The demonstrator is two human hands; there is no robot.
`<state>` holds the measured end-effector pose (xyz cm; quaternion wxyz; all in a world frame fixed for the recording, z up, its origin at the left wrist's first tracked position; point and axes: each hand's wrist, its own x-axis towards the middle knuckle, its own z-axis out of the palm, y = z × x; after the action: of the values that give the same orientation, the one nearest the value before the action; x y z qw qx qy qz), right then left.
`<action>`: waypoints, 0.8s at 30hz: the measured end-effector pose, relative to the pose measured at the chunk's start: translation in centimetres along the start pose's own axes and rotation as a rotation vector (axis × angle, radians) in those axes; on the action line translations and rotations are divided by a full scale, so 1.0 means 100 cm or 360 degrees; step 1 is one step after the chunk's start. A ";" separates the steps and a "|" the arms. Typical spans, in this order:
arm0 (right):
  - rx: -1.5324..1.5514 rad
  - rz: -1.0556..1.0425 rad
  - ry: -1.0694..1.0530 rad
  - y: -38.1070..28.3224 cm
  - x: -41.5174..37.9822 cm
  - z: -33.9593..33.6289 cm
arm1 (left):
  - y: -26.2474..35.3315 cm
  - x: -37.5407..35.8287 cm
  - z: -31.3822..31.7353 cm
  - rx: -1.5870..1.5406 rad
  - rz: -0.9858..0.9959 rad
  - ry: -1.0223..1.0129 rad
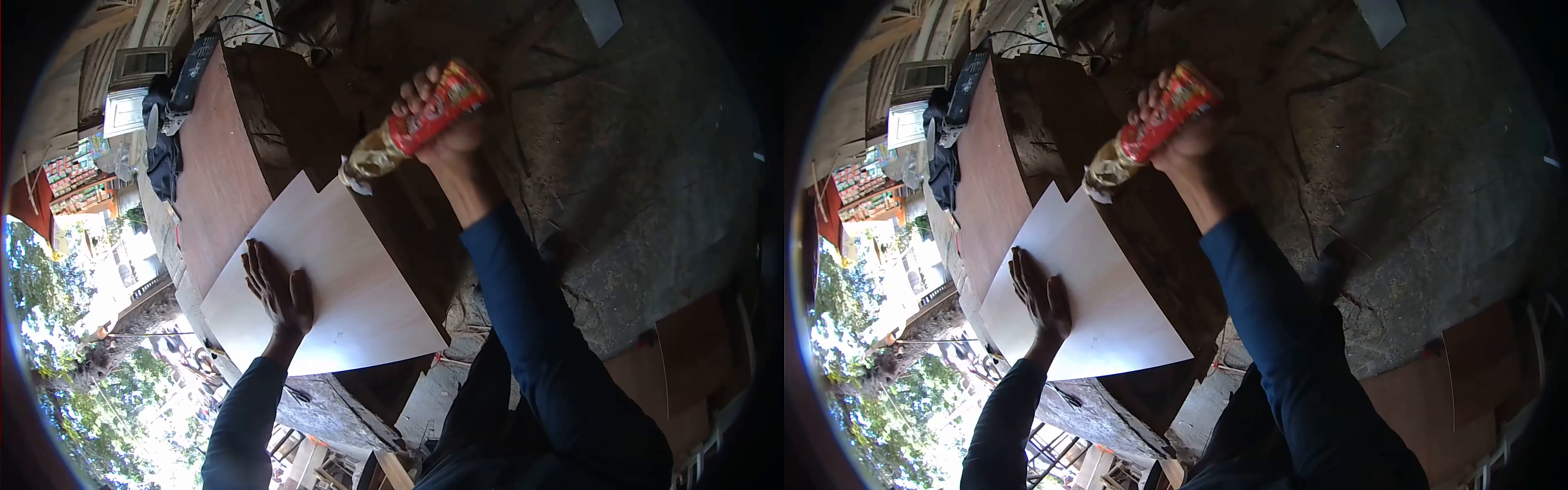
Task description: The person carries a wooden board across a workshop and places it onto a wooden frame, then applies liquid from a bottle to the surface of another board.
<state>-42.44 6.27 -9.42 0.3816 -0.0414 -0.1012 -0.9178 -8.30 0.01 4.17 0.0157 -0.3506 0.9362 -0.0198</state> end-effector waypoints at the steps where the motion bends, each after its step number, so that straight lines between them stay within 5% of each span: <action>1: -0.0038 0.0028 0.0010 0.000 0.008 0.002 | 0.000 0.000 0.000 0.0001 0.0005 0.0015; 18: -0.0005 0.0088 0.0260 -0.003 -0.001 -0.012 | -0.004 0.000 0.003 0.0009 -0.0008 0.0029; 24: 0.0022 0.0175 0.0221 -0.042 -0.095 0.038 | -0.004 -0.004 0.005 0.0002 -0.0143 0.0020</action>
<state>-38.73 16.61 -7.84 0.4379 0.0194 -0.0784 -0.8954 -7.68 -0.07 3.72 0.0093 -0.3923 0.9195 -0.0232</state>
